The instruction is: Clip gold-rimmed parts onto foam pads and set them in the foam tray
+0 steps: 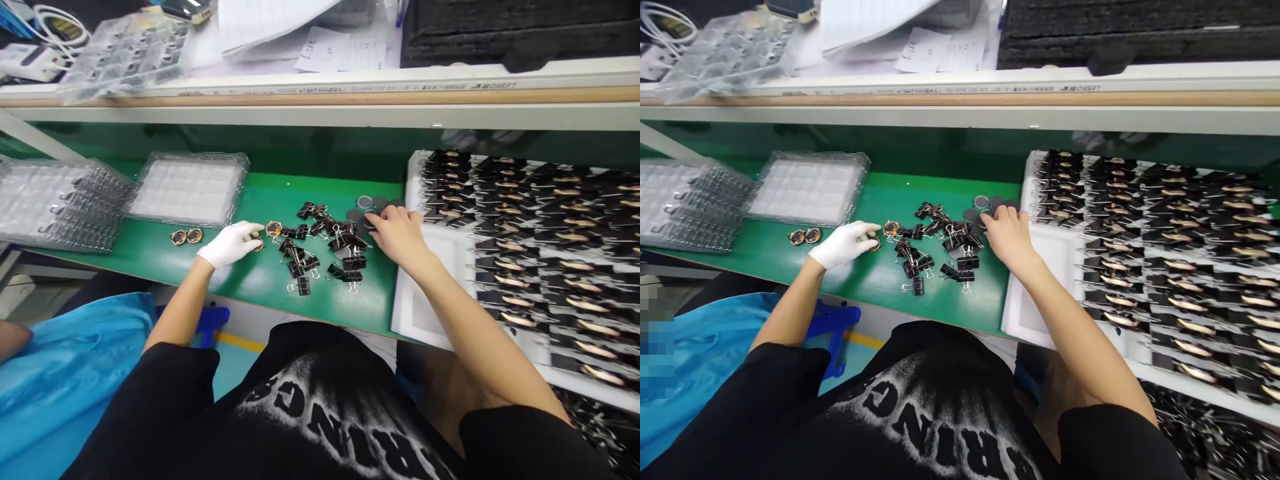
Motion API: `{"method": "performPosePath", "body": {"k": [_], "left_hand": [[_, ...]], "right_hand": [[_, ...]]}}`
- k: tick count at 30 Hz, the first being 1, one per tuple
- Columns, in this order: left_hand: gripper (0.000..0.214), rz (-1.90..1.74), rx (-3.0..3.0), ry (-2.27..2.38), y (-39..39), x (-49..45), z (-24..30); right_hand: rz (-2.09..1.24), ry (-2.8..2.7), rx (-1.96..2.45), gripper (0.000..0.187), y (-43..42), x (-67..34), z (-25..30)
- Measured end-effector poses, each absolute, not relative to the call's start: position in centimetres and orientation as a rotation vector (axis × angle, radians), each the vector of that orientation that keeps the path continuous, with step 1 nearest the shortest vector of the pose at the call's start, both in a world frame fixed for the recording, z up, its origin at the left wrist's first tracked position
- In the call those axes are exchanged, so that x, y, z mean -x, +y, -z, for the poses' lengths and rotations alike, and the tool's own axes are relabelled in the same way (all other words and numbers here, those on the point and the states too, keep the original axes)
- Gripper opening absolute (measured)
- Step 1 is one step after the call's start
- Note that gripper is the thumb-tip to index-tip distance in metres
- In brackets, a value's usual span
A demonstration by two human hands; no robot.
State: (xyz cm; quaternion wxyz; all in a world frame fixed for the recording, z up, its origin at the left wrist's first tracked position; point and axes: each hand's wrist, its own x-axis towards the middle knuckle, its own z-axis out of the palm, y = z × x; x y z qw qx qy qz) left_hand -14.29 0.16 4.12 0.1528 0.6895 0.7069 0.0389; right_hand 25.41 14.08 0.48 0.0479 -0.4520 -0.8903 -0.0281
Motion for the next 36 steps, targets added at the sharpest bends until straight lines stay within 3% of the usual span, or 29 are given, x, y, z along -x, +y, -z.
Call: {"method": "performPosePath", "body": {"k": [5, 11, 14, 18, 21, 23, 29, 36], "left_hand": [[0.057, 0.066, -1.970, 2.222, -1.3, 14.1, -4.5], [0.025, -0.115, -1.740, 2.211, -1.2, 14.2, -3.7], [0.026, -0.219, -1.666, 2.254, -1.5, 13.5, -3.7], [0.021, -0.769, -1.447, 2.202, -2.3, 9.2, -4.2], [0.028, -1.072, -1.339, 1.929, -2.6, 3.6, -4.9], [0.030, -1.110, -1.295, 1.738, -2.7, -0.1, -5.5], [0.047, -1.155, -1.413, 1.299, -3.3, -5.7, -5.1], [0.035, -1.005, -1.754, 1.529, -4.5, -7.8, -3.5]], "right_hand": [[0.139, -2.677, 1.239, 0.036, 14.3, -26.2, 0.6], [0.062, -2.471, 1.244, 0.039, 13.7, -26.8, -0.5], [-0.293, -2.219, 1.246, 0.035, 12.1, -26.9, -1.8], [-1.050, -1.807, 1.156, 0.026, 7.7, -26.1, -3.7], [-1.407, -1.662, 0.975, 0.023, 4.1, -24.4, -4.8], [-1.435, -1.654, 0.869, 0.022, 2.3, -23.4, -5.0], [-0.954, -1.718, 0.983, 0.031, 0.8, -23.7, -3.5], [-1.421, -1.537, 0.886, 0.021, -0.5, -25.7, -1.1]]}}
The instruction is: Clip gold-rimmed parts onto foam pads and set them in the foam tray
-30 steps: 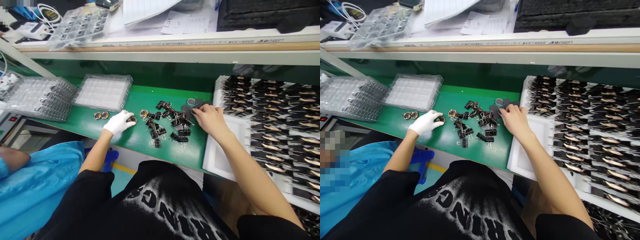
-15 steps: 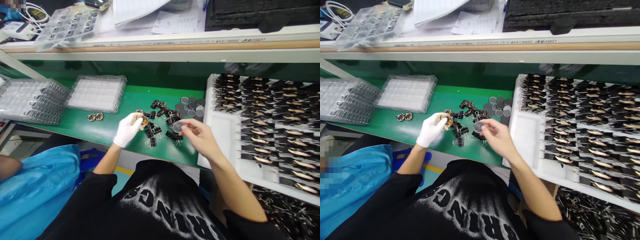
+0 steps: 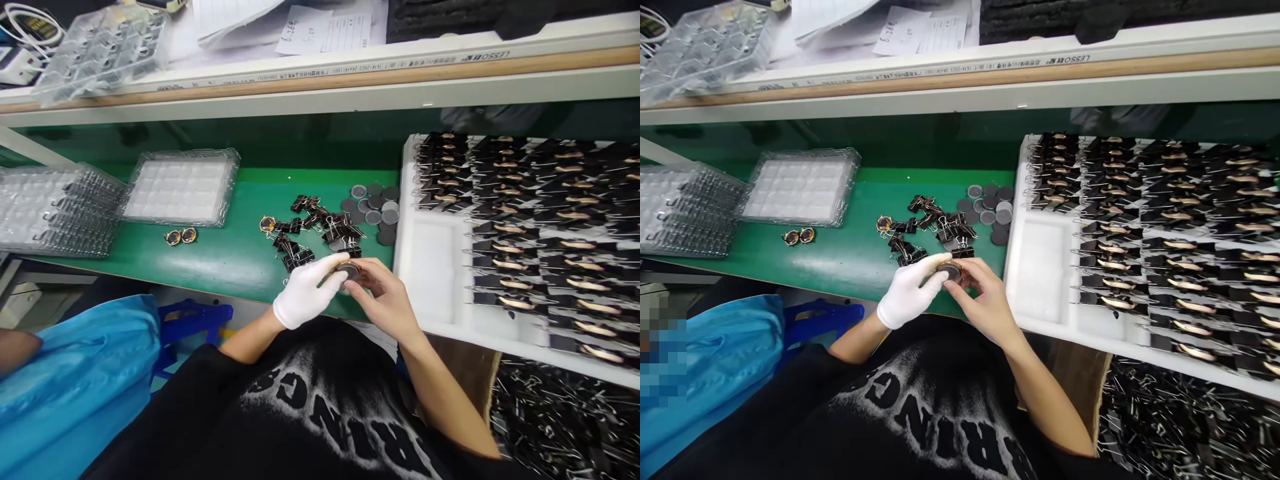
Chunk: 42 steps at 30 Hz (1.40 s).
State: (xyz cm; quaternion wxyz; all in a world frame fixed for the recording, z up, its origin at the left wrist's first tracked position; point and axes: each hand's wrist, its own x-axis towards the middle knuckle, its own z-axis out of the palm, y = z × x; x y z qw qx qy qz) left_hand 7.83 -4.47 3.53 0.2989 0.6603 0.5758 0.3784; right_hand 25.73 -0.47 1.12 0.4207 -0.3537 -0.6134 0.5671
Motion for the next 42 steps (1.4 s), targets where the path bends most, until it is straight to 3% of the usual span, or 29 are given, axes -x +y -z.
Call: {"method": "performPosePath", "body": {"k": [3, 6, 10, 14, 18, 23, 25, 34, 37, 42], "left_hand": [[0.036, -0.921, -1.860, 1.508, -3.7, -5.5, -4.6], [0.036, -0.802, -2.059, 1.941, -1.0, -0.7, -5.9], [0.042, 0.088, -2.111, 2.280, 3.2, 4.4, -6.7], [0.043, 0.432, -2.229, 2.191, 4.7, 5.8, -7.0], [0.059, 0.198, -2.371, 2.311, 4.1, 5.1, -7.4], [0.047, -0.865, -2.093, 2.149, 1.7, -0.1, -6.7], [0.043, -1.043, -1.979, 1.941, 0.6, -2.8, -6.3], [0.048, -0.565, -2.206, 1.671, -0.6, -5.3, -7.0], [0.058, -0.549, -2.144, 1.653, -0.6, -5.7, -7.2], [0.058, -0.591, -2.230, 1.642, -0.7, -6.8, -6.7]], "right_hand": [[-1.598, -1.341, 0.870, 0.016, -0.5, -26.4, -0.8], [-1.726, -1.126, 0.893, 0.017, 0.0, -26.8, -0.8], [-1.821, -0.918, 0.866, 0.022, 0.5, -26.8, -0.9], [-1.845, -0.880, 0.865, 0.025, 0.5, -26.7, -0.7], [-1.883, -0.902, 0.780, 0.021, 0.2, -26.8, -1.0], [-1.859, -0.952, 0.699, 0.024, 0.7, -25.2, -2.1], [-1.873, -0.910, 0.682, 0.026, 0.9, -24.4, -2.6], [-1.856, -0.923, 0.786, 0.028, 0.9, -25.6, -3.4], [-1.831, -0.939, 0.799, 0.028, 0.9, -26.0, -3.4], [-1.825, -0.941, 0.806, 0.028, 0.9, -26.4, -3.1]]}}
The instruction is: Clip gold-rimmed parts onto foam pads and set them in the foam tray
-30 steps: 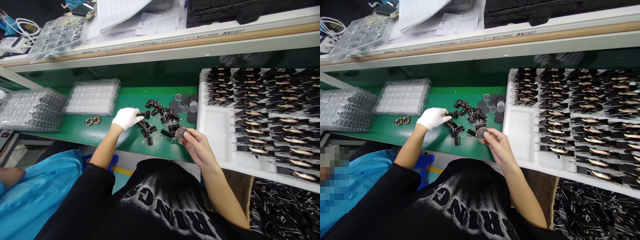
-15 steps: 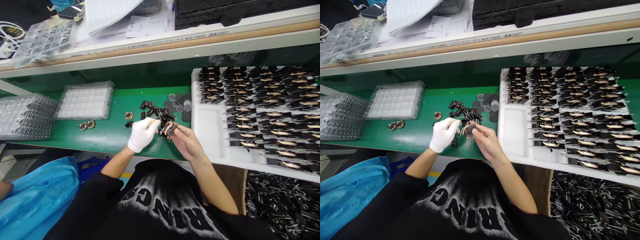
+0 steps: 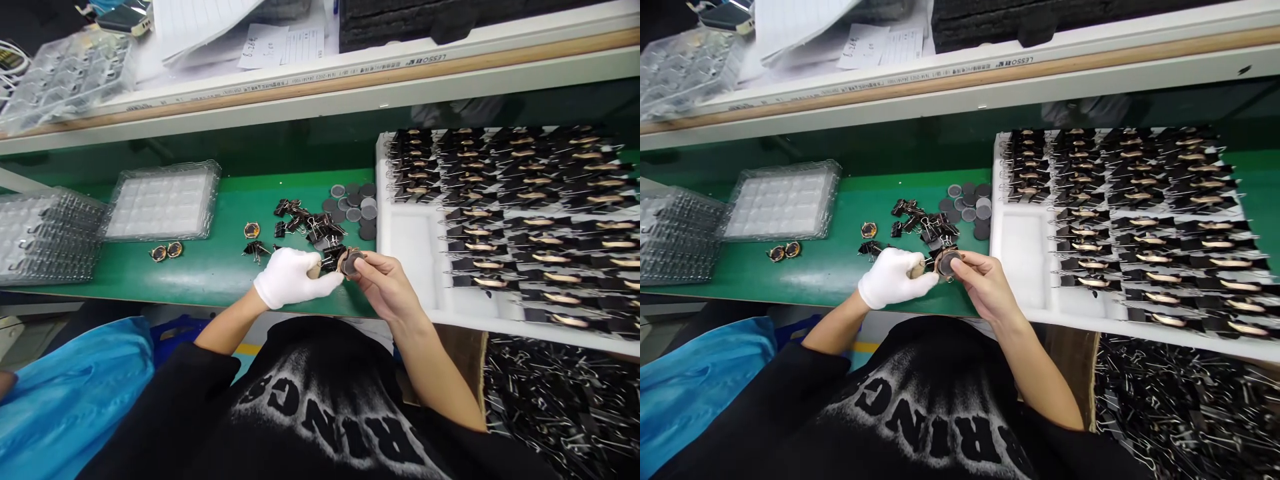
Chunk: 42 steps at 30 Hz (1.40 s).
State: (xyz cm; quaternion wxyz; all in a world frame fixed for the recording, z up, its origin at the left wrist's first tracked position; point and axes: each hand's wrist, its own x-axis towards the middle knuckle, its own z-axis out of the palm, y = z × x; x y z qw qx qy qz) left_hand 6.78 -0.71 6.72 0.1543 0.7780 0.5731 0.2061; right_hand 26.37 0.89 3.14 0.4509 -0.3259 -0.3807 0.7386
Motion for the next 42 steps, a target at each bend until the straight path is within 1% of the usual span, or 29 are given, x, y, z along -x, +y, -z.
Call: {"method": "performPosePath", "body": {"k": [5, 9, 14, 20, 26, 29, 31, 34, 36, 37, 39, 41, 42], "left_hand": [[0.057, -0.519, -2.368, 1.650, -0.6, -7.0, -6.2], [0.051, -0.530, -2.313, 1.513, -0.7, -6.8, -6.0], [0.046, -0.401, -2.150, 1.340, -0.9, -6.7, -6.2], [0.050, -0.257, -1.950, 1.314, -1.0, -6.6, -6.6], [0.054, -0.148, -1.900, 1.362, -0.5, -6.5, -6.9], [0.050, -0.050, -1.991, 1.291, -0.3, -5.5, -7.4], [0.047, -0.025, -2.095, 1.300, -0.4, -4.0, -7.7], [0.045, -0.071, -2.282, 1.685, -0.6, -0.6, -7.8], [0.042, -0.021, -2.426, 1.934, -0.6, 1.7, -7.4], [0.040, 0.034, -2.496, 1.981, -0.6, 2.6, -7.1], [0.040, 0.155, -2.588, 1.944, -0.1, 3.9, -6.4], [0.042, 0.239, -2.612, 1.814, 0.8, 4.4, -5.8], [0.039, 0.272, -2.607, 1.731, 1.4, 4.5, -5.5]], "right_hand": [[-1.846, -0.893, 0.810, 0.026, 1.0, -27.1, -2.6], [-1.790, -0.722, 0.869, 0.024, 1.5, -27.7, -2.2], [-1.795, -0.779, 0.934, 0.029, 1.9, -27.9, -1.8], [-1.719, -0.912, 0.946, 0.031, 1.5, -27.9, -1.3], [-1.665, -0.851, 0.989, 0.032, 1.2, -27.1, -0.8], [-1.699, -0.766, 0.981, 0.034, 1.1, -26.8, -1.0], [-1.764, -0.612, 0.926, 0.034, 0.9, -26.8, -1.3], [-1.876, -0.306, 0.820, 0.033, 0.6, -26.7, -1.9], [-1.923, -0.184, 0.792, 0.034, 0.4, -26.5, -2.3], [-1.940, -0.167, 0.792, 0.035, 0.2, -26.3, -2.4], [-1.979, -0.204, 0.801, 0.036, 0.1, -25.8, -2.5], [-2.018, -0.303, 0.807, 0.035, 0.0, -25.2, -2.5], [-2.031, -0.367, 0.811, 0.033, -0.1, -25.0, -2.4]]}}
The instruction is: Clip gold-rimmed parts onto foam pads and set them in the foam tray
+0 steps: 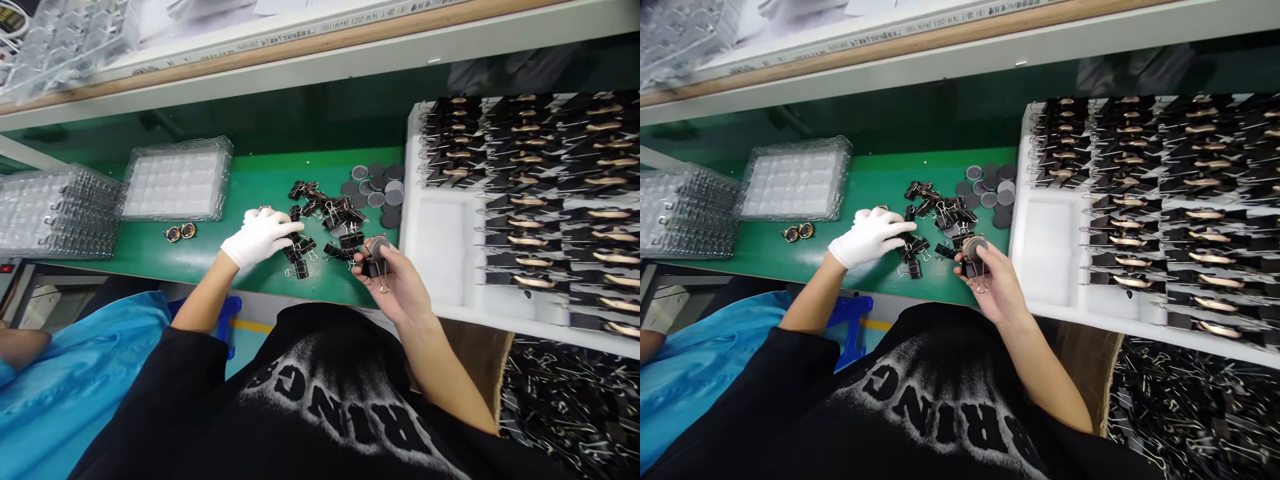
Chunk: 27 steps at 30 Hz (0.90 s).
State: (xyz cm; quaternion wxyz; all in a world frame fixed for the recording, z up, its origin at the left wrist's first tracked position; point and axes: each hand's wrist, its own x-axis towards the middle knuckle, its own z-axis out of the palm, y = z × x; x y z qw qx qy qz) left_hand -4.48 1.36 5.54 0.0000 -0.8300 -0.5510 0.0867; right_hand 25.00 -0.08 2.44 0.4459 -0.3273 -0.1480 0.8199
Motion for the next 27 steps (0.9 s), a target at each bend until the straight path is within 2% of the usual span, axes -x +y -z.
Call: {"method": "performPosePath", "body": {"k": [3, 5, 8, 13, 15, 20, 27], "left_hand": [[0.027, -0.309, 2.759, -1.684, 3.0, 4.8, -5.2], [0.025, -0.203, 2.761, -1.706, 3.8, 5.2, -5.2], [0.022, 0.163, 2.621, -1.827, 4.0, 4.9, -5.2], [0.025, 1.045, 2.290, -2.226, 1.0, -1.2, -4.8], [0.027, 1.205, 2.266, -2.293, -0.6, -4.0, -4.9], [0.042, 0.713, 2.773, -1.839, -1.8, -4.7, -6.7], [0.052, 0.286, 2.867, -2.055, 0.9, -3.6, -9.3]], "right_hand": [[-2.023, -0.552, 0.848, 0.031, -0.2, -24.7, -2.3], [-1.989, -0.610, 0.870, 0.033, -0.3, -24.7, -2.0], [-1.946, -0.620, 0.875, 0.032, -0.6, -24.6, -1.5], [-1.852, -0.707, 0.768, 0.028, -1.0, -22.7, -1.1], [-1.798, -0.741, 0.708, 0.026, -0.9, -22.0, -1.2], [-1.736, -0.782, 0.683, 0.027, -0.3, -22.9, -1.4], [-1.673, -1.138, 0.709, 0.021, 0.3, -26.1, -1.5]]}}
